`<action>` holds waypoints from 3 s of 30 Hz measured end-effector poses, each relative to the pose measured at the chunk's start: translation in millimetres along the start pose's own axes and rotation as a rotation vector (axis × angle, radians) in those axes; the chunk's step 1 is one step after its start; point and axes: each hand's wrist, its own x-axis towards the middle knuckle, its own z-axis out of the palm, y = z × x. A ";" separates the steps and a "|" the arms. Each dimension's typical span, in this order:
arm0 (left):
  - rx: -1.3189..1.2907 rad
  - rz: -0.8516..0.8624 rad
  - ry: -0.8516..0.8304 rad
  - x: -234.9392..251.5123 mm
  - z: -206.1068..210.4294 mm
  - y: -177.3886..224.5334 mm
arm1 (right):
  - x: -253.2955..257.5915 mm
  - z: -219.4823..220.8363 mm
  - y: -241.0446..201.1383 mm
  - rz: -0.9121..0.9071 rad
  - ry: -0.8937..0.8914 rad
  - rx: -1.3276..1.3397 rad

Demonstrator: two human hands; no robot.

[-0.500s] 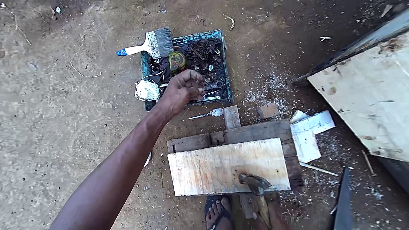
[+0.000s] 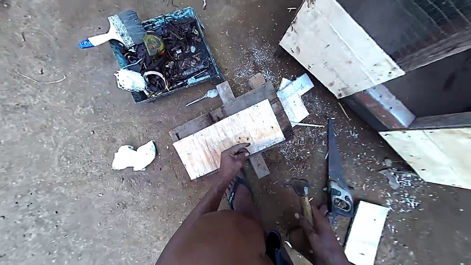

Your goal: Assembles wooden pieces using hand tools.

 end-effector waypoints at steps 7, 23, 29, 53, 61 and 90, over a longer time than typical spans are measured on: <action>0.115 0.166 0.251 25.8 20.6 -25.3 | -2.8 5.4 -21.6 -0.098 -0.011 0.291; 0.185 0.372 0.171 20.9 10.6 -43.9 | 13.5 -0.3 -107.3 -0.557 0.055 0.078; 0.232 0.478 0.126 22.7 7.8 -48.2 | 21.3 5.8 -116.6 -0.611 0.084 -0.011; 0.322 0.560 0.212 25.8 17.0 -60.1 | 95.9 76.3 -76.2 -0.677 0.372 -0.641; 0.316 0.550 0.198 23.5 16.6 -61.9 | 85.4 83.9 -74.7 -0.820 0.463 -0.437; 0.305 0.529 0.131 27.1 8.1 -52.8 | 103.6 88.6 -81.2 -0.545 0.282 -0.566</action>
